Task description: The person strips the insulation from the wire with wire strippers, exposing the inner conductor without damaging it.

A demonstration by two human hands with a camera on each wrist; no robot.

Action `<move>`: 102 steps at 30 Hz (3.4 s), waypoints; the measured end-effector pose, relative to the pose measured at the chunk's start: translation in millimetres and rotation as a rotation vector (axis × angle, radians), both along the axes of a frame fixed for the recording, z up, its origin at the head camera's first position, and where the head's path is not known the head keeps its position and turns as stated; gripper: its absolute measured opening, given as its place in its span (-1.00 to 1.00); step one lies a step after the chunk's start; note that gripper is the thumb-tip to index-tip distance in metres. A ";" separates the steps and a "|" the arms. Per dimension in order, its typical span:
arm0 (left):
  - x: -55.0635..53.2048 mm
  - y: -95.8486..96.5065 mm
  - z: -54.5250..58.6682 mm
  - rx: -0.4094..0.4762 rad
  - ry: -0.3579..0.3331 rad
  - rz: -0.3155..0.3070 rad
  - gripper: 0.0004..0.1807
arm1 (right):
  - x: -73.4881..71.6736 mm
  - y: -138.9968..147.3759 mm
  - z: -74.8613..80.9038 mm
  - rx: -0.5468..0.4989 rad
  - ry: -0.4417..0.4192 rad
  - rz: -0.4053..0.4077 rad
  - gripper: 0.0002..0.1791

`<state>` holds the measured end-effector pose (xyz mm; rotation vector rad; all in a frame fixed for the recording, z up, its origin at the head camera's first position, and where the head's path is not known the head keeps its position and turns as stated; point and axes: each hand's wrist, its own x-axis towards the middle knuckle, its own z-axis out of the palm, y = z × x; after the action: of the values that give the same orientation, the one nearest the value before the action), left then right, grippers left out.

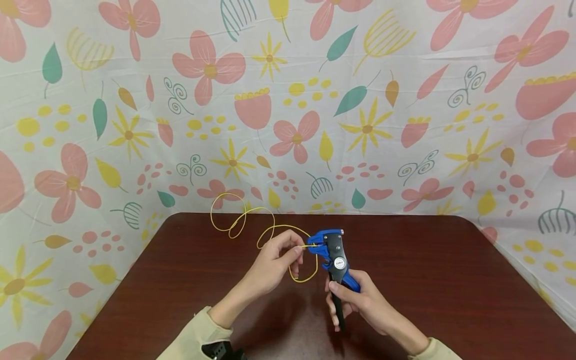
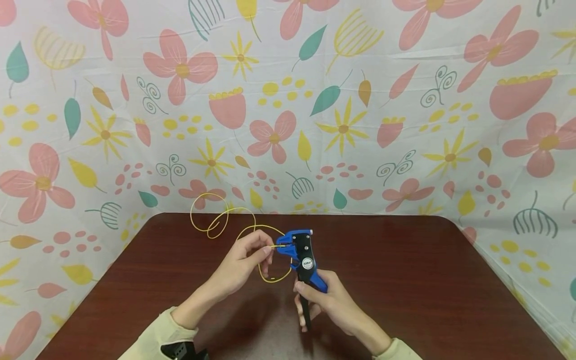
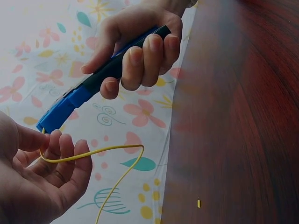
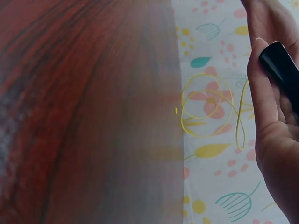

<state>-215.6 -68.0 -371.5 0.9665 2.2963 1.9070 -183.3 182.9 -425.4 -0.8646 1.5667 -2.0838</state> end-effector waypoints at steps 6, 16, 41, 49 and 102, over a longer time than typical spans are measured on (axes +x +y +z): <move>0.1 -0.9 0.1 -0.007 -0.011 0.004 -0.88 | 1.2 -0.5 0.3 0.013 -0.008 -0.009 -0.75; 0.3 -1.1 0.0 -0.009 -0.006 0.009 -0.89 | 0.2 -1.4 -0.5 0.015 0.016 -0.006 -0.76; -0.7 -0.8 -0.3 -0.005 0.009 -0.011 -0.88 | 1.5 -3.6 0.9 0.036 0.037 -0.062 -0.74; -1.1 -0.1 1.5 -0.007 0.015 -0.017 -0.88 | 1.4 -3.1 -0.2 0.051 0.040 -0.085 -0.71; 1.4 2.2 6.0 0.000 0.012 -0.031 -0.89 | 2.8 -5.1 3.1 0.066 0.154 -0.147 -0.64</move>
<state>-214.1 -65.8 -365.5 1.0100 2.2742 1.8942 -180.4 177.7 -422.3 -0.9310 1.8187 -2.0948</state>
